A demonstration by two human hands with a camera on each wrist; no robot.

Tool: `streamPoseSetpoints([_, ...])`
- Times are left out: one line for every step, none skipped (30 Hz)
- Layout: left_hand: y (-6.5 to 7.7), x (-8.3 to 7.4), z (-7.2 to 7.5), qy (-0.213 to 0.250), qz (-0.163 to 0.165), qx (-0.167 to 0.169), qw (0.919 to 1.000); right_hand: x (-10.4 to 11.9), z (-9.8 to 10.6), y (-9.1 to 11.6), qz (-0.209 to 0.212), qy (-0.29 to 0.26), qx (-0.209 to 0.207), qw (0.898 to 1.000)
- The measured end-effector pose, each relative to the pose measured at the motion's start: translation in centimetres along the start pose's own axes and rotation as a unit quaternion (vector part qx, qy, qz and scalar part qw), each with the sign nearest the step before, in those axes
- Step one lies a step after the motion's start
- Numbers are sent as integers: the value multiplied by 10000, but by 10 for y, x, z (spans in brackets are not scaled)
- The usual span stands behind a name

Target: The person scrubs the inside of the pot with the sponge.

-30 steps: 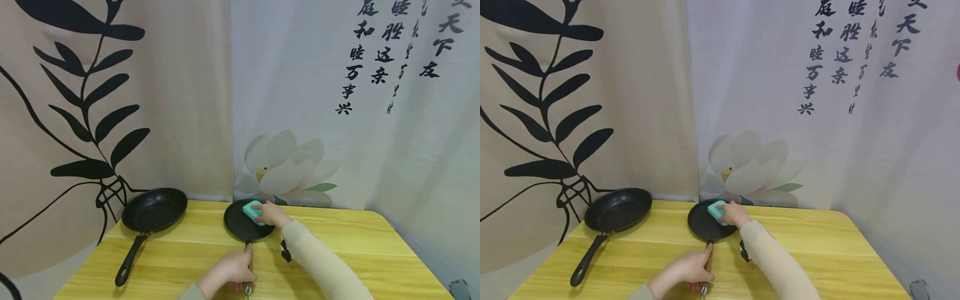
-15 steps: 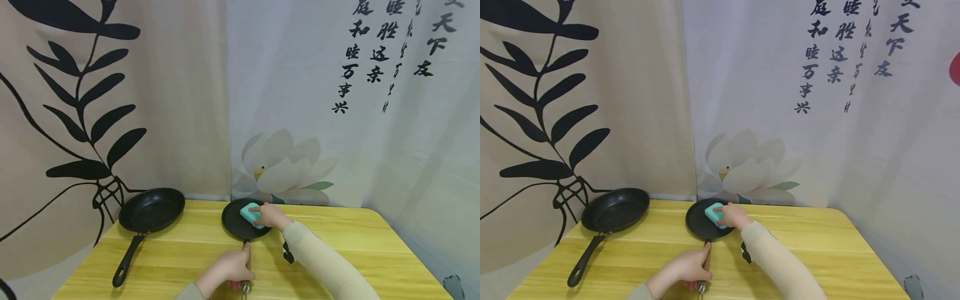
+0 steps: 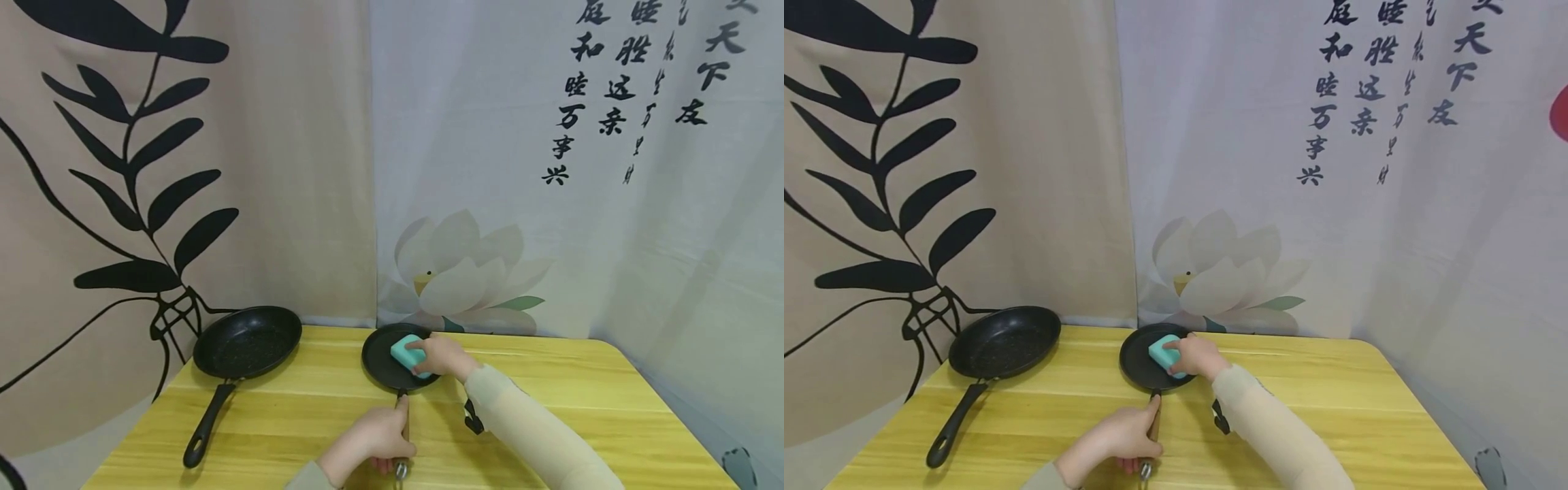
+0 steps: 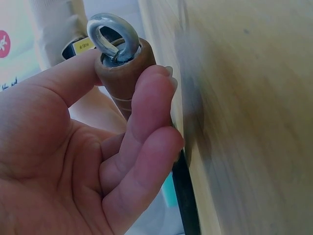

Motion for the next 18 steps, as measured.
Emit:
streamPoseSetpoints([0,0,0,17,8,8,10000,1,0,1,31,-5,4,10000])
streamPoseSetpoints([0,0,0,28,10,13,10000,2,1,1,57,-5,16,10000])
streamPoseSetpoints([0,0,0,39,14,16,10000,3,1,2,82,8,30,10000])
streamPoseSetpoints([0,0,0,54,28,26,10000,3,1,3,104,20,44,9999])
streamPoseSetpoints([0,0,0,61,36,35,10000,4,1,3,127,17,64,9999])
streamPoseSetpoints([0,0,0,66,42,33,10000,5,1,4,145,26,87,9999])
streamPoseSetpoints([0,0,0,64,45,25,10000,6,2,5,155,51,112,9998])
streamPoseSetpoints([1,0,0,53,43,22,10000,7,2,5,171,31,139,9998])
streamPoseSetpoints([1,0,0,55,44,19,10000,8,2,6,186,6,162,9997])
streamPoseSetpoints([1,-1,0,53,37,16,10000,8,2,7,199,-21,184,9996])
streamPoseSetpoints([1,-1,0,48,34,14,10000,9,3,7,208,-60,204,9996])
streamPoseSetpoints([1,-1,0,53,32,11,10000,10,3,8,221,-79,211,9995])
streamPoseSetpoints([1,-1,0,57,30,15,10000,11,3,8,235,-108,214,9994])
streamPoseSetpoints([1,0,0,67,29,28,10000,12,4,9,248,-148,209,9994])
streamPoseSetpoints([1,0,0,74,32,29,10000,12,4,10,255,-144,203,9994])
streamPoseSetpoints([0,0,0,80,36,37,10000,13,4,10,262,-126,193,9994])
streamPoseSetpoints([0,0,0,76,48,42,10000,14,4,11,270,-119,183,9994])
streamPoseSetpoints([0,0,0,74,50,45,9999,14,4,11,279,-109,177,9994])
Point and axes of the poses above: each hand's wrist, its own y-axis away from the middle knuckle, its own z-axis out of the back of the hand, x = y × z, the point moved 3 cm from there along -y, towards the middle knuckle, and after that the axes turned 3 degrees about x, right-handed, at the moved point
